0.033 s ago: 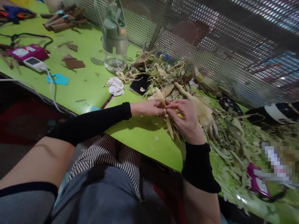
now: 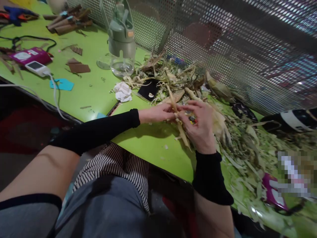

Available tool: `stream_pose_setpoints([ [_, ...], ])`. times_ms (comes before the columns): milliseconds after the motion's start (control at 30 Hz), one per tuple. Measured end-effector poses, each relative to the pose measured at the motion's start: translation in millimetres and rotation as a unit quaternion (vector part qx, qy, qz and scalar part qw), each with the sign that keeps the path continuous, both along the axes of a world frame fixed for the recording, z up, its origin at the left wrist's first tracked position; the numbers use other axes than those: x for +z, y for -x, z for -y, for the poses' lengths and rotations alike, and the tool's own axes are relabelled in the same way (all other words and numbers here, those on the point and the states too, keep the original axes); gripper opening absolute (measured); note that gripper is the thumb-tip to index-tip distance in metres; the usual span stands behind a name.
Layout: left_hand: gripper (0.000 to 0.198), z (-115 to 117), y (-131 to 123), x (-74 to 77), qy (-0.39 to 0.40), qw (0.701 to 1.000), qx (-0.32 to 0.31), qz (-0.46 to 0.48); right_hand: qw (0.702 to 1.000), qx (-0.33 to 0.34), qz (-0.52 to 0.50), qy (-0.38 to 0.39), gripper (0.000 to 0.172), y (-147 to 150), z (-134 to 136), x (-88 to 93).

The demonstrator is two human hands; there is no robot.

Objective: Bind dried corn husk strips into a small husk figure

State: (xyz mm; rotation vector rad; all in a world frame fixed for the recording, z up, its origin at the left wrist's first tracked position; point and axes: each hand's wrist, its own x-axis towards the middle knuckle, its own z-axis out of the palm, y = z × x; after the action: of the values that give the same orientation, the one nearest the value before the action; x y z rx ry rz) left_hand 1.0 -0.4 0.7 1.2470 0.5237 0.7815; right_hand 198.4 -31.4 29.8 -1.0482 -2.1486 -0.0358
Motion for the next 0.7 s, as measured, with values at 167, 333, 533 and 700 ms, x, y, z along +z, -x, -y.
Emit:
stream_pose_setpoints([
  [167,0.027,4,-8,5.0,0.132,0.980,0.110,0.095,0.996,-0.084,-0.008,-0.015,0.023,18,12,-7.3],
  [333,0.033,11,-13,10.7,0.185,0.969,0.140,0.081,0.987,-0.156,0.037,0.009,0.027,29,11,-21.8],
  [533,0.031,17,-15,15.1,0.168,0.975,0.138,0.040,0.989,-0.136,0.007,0.054,0.020,35,13,-19.6],
  [700,0.034,13,-9,23.6,0.179,0.969,0.154,0.072,0.991,-0.075,0.013,0.108,0.023,40,18,-13.8],
])
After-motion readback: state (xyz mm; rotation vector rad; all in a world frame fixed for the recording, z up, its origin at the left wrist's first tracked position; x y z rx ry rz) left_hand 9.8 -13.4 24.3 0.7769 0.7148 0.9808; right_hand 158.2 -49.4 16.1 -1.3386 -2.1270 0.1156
